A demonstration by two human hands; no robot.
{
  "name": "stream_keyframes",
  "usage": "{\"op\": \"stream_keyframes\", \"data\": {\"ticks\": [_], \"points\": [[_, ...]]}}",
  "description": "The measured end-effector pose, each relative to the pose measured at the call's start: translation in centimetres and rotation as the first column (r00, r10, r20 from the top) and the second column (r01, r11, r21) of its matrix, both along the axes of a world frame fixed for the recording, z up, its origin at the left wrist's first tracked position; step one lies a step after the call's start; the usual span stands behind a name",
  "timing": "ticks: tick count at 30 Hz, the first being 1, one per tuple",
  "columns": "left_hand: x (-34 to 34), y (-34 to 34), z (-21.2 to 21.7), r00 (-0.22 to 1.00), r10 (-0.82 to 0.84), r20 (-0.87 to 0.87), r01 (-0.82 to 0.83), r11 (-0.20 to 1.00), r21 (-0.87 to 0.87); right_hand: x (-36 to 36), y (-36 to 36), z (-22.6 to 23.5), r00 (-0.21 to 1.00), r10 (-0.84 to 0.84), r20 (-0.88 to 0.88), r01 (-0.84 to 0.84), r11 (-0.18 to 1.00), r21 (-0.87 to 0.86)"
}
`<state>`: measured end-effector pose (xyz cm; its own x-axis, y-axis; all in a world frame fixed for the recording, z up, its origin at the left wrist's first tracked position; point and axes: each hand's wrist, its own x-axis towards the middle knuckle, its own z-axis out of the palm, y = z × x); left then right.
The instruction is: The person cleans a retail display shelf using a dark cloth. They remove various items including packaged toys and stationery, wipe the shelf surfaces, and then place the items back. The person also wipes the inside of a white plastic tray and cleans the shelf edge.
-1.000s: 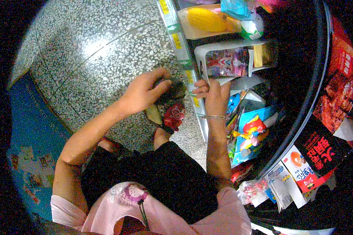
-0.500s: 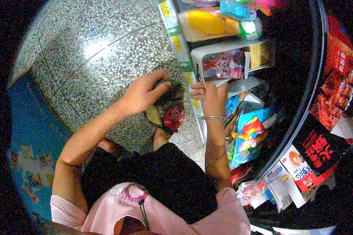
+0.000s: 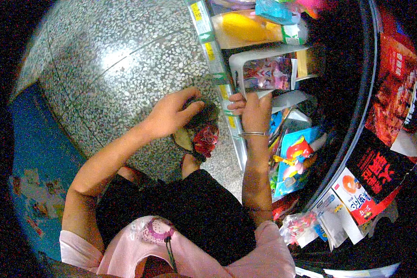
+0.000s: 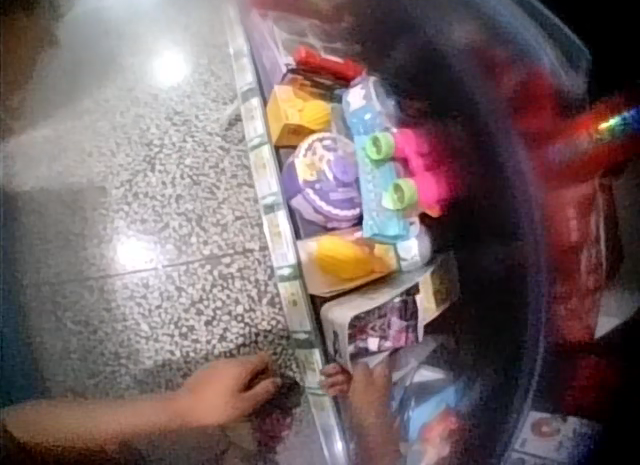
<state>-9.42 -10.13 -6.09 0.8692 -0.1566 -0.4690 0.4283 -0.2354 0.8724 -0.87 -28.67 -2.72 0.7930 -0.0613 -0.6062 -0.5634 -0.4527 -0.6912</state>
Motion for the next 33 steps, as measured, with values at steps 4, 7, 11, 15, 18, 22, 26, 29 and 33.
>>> {"op": "stream_keyframes", "data": {"ticks": [4, 7, 11, 15, 18, 22, 26, 29, 33], "points": [[0.0, 0.1, -0.1, 1.0, 0.005, -0.01, -0.005, 1.0, 0.002, -0.1, 0.5, 0.4, 0.999, 0.035, 0.003, -0.035, 0.999, -0.019], [-0.1, -0.1, -0.2, 1.0, 0.021, 0.011, -0.021, 1.0, 0.004, -0.1, 0.4, 0.4, 0.998, 0.055, 0.01, -0.054, 0.997, -0.052], [-0.1, -0.2, -0.7, 1.0, 0.018, 0.01, -0.018, 1.0, -0.003, -0.6, 0.4, -0.3, 1.0, -0.008, 0.022, 0.008, 1.0, -0.008], [-0.1, 0.1, -0.5, 1.0, 0.009, 0.004, -0.009, 1.0, -0.001, -2.2, -0.7, -1.4, 0.998, -0.062, 0.019, 0.06, 0.995, 0.077], [-0.2, 0.8, -0.8, 1.0, 0.009, 0.004, -0.009, 1.0, -0.015, -4.3, -1.4, -2.0, 0.995, -0.028, 0.091, 0.028, 1.0, 0.006], [0.1, 2.8, -2.2, 0.995, 0.1, -0.019, -0.101, 0.994, -0.048, -6.7, -1.5, -2.2, 0.948, 0.3, 0.107, -0.219, 0.858, -0.465], [0.8, 6.1, -3.0, 0.989, 0.148, -0.014, -0.146, 0.987, 0.064, -6.2, -2.4, -3.1, 0.71, 0.701, 0.066, -0.36, 0.442, -0.822], [1.2, 8.7, -4.5, 0.99, 0.122, 0.068, -0.136, 0.952, 0.275, -5.2, -1.4, -2.8, 0.651, 0.747, -0.133, -0.396, 0.185, -0.899], [1.8, 12.4, -6.7, 0.96, 0.193, 0.205, -0.262, 0.879, 0.398, -5.1, -1.2, -3.3, 0.637, 0.747, -0.191, -0.365, 0.075, -0.928]]}}
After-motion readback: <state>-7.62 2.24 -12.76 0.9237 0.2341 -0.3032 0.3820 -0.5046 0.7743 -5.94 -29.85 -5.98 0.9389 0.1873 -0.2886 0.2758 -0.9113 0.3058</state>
